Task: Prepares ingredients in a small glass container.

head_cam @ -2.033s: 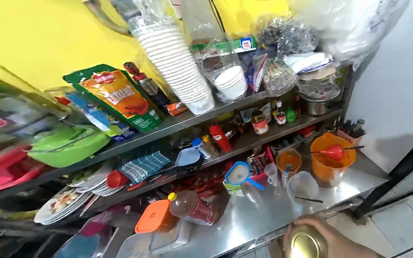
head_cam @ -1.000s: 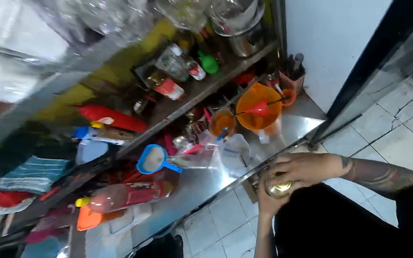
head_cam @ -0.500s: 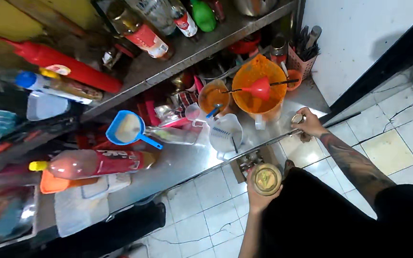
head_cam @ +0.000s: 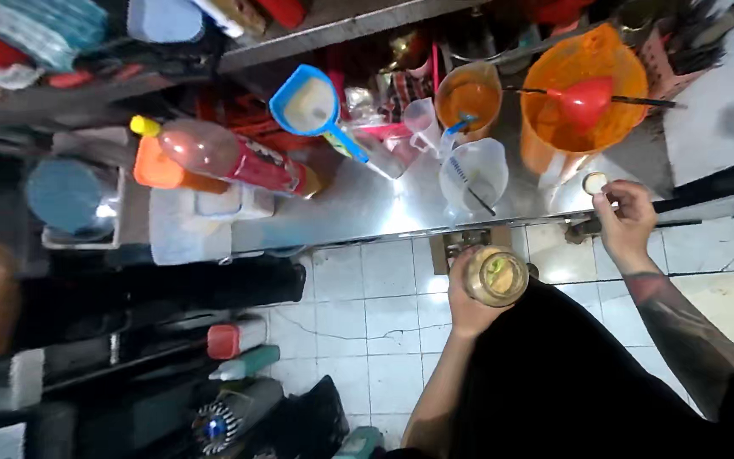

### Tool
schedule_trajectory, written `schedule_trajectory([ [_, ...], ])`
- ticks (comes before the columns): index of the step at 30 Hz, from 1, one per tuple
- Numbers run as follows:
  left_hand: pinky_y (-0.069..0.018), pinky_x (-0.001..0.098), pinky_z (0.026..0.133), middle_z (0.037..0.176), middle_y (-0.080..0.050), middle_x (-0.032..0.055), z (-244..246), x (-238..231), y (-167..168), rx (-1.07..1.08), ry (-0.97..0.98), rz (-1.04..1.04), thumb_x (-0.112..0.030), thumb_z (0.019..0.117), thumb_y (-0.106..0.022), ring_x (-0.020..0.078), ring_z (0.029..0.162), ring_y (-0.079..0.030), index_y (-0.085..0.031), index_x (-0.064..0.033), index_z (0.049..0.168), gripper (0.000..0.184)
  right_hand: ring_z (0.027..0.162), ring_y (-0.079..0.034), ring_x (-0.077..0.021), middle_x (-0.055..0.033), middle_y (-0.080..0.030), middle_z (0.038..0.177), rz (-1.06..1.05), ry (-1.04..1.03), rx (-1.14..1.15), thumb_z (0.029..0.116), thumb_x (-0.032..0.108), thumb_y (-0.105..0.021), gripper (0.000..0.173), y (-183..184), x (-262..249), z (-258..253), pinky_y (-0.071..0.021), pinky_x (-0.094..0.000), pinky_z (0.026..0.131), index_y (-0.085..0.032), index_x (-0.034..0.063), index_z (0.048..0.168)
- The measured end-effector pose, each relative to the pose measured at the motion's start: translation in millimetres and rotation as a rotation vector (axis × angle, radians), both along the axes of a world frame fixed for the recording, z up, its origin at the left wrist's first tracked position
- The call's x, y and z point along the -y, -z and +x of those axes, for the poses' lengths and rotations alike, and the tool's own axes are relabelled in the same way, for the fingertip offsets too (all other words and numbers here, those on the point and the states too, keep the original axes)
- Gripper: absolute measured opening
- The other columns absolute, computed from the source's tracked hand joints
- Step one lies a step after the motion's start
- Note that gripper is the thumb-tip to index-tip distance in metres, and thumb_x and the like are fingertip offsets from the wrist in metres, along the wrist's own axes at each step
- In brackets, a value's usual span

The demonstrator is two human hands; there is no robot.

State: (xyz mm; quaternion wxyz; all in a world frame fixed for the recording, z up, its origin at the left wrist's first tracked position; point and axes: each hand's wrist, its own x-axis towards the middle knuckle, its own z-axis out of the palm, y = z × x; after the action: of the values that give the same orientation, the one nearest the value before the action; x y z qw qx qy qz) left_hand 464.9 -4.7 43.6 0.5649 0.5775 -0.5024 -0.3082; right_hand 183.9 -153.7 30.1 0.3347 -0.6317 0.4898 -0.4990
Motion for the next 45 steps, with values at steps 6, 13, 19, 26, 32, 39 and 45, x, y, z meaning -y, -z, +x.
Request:
schedule_trajectory([
  [6,-0.0514,0.0441,0.111,0.141,-0.059,0.0132,44,-8,-2,0.033,0.012,0.022,-0.029,0.0503,-0.103,0.0239,0.129,-0.059,-0.043,-0.0037,0.147,0.117,0.105,-0.063,-0.0167,0.0001,-0.072,0.102,-0.444,-0.672,-0.276,0.0946,0.019,-0.074,0.015,-125,-29,95,-0.0524,-0.0366,0.094,-0.081,0.0203,0.108],
  [13,-0.0507,0.0445,0.111,0.145,-0.056,0.0088,93,-13,-6,0.105,0.017,0.107,-0.031,0.0467,-0.103,0.0210,0.133,-0.056,-0.047,-0.0122,0.149,0.118,0.099,-0.063,-0.0266,-0.0056,-0.070,0.106,-0.631,-0.879,-0.775,0.0971,0.003,-0.060,0.026,-165,-27,175,-0.0488,-0.0456,0.095,-0.076,0.0135,0.114],
  [19,-0.0480,0.0467,0.113,0.146,-0.054,0.0088,134,-2,-10,0.247,0.067,0.131,-0.033,0.0488,-0.102,0.0228,0.135,-0.053,-0.045,-0.0153,0.150,0.117,0.093,-0.062,-0.0295,-0.0099,-0.067,0.103,-0.660,-0.917,-1.061,0.0962,-0.006,-0.056,0.023,-176,-29,218,-0.0449,-0.0499,0.094,-0.071,0.0061,0.109],
  [26,-0.0486,0.0481,0.109,0.144,-0.057,0.0081,167,31,-27,0.456,0.019,0.131,-0.036,0.0559,-0.098,0.0255,0.132,-0.055,-0.047,-0.0174,0.151,0.109,0.087,-0.060,-0.0344,-0.0183,-0.063,0.096,-0.775,-0.738,-1.211,0.1041,-0.004,-0.046,0.018,-180,-13,245,-0.0438,-0.0501,0.090,-0.064,-0.0034,0.106],
  [32,-0.0539,0.0498,0.101,0.144,-0.057,0.0082,185,62,-31,0.623,0.006,0.131,-0.036,0.0583,-0.098,0.0298,0.134,-0.053,-0.051,-0.0212,0.149,0.104,0.098,-0.066,-0.0342,-0.0149,-0.070,0.100,-0.496,-0.824,-1.041,0.1021,0.011,-0.054,0.020,-142,27,260,-0.0450,-0.0547,0.096,-0.071,0.0026,0.099],
  [39,-0.0594,0.0548,0.081,0.149,-0.053,0.0056,191,93,-32,0.720,0.037,0.210,-0.034,0.0603,-0.097,0.0345,0.138,-0.049,-0.048,-0.0285,0.151,0.103,0.106,-0.066,-0.0285,-0.0117,-0.071,0.102,-0.081,-0.740,-0.998,0.1036,0.017,-0.052,0.025,-124,54,264,-0.0385,-0.0558,0.106,-0.073,0.0049,0.099],
  [45,-0.0595,0.0543,0.079,0.148,-0.054,0.0067,187,114,-25,0.749,-0.001,0.199,-0.034,0.0600,-0.096,0.0357,0.137,-0.050,-0.049,-0.0293,0.150,0.101,0.092,-0.068,-0.0233,-0.0073,-0.071,0.095,0.070,-0.620,-0.931,0.1067,0.033,-0.049,0.035,-116,70,257,-0.0502,-0.0517,0.090,-0.073,0.0099,0.098],
])
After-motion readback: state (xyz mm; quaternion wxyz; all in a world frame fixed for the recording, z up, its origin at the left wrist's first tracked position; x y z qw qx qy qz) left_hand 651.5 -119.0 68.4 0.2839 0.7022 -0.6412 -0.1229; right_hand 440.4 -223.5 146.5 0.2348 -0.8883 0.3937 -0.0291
